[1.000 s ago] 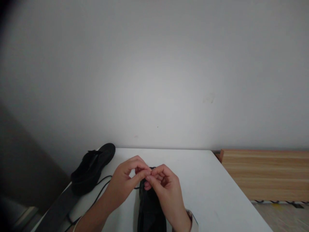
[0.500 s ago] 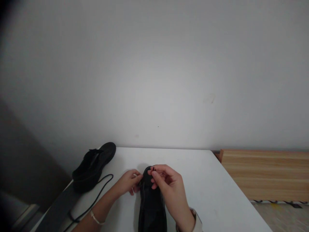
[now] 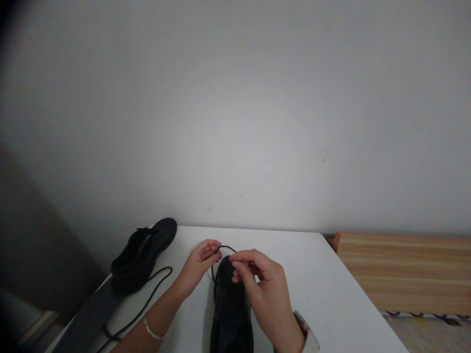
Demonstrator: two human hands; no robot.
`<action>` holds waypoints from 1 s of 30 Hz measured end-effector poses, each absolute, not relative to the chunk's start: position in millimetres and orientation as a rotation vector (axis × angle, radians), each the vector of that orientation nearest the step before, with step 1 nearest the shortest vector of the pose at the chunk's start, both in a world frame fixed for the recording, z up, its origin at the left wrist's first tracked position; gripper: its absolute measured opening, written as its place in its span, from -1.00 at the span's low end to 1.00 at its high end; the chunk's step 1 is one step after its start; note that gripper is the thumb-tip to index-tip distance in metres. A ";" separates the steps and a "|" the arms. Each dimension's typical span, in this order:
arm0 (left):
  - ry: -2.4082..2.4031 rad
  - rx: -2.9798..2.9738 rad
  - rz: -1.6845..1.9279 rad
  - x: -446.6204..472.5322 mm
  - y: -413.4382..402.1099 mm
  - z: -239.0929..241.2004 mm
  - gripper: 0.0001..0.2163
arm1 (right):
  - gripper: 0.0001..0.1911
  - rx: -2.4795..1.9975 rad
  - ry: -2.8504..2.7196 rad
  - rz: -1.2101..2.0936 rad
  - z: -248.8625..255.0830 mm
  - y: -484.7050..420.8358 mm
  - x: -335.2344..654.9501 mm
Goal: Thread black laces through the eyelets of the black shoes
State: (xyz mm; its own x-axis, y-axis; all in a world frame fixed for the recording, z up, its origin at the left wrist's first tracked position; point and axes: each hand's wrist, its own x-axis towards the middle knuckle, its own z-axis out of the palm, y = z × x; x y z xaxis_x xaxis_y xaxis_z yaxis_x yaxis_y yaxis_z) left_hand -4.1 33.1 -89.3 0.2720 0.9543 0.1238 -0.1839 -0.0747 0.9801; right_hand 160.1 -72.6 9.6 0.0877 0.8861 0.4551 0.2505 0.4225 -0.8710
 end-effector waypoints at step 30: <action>0.780 1.598 1.055 6.4 -4.1 -93.9 -0.56 | -0.74 -0.740 -1.538 -0.070 134.9 -111.8 141.6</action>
State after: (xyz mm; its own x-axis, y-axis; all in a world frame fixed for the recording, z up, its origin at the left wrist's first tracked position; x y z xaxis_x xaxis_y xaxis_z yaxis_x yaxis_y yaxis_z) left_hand 6.4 -4.1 -93.9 0.4054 0.8790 0.2510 -0.0180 -0.2669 0.9636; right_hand 141.6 -111.8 134.9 0.0766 0.4026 0.9122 0.4840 0.7848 -0.3870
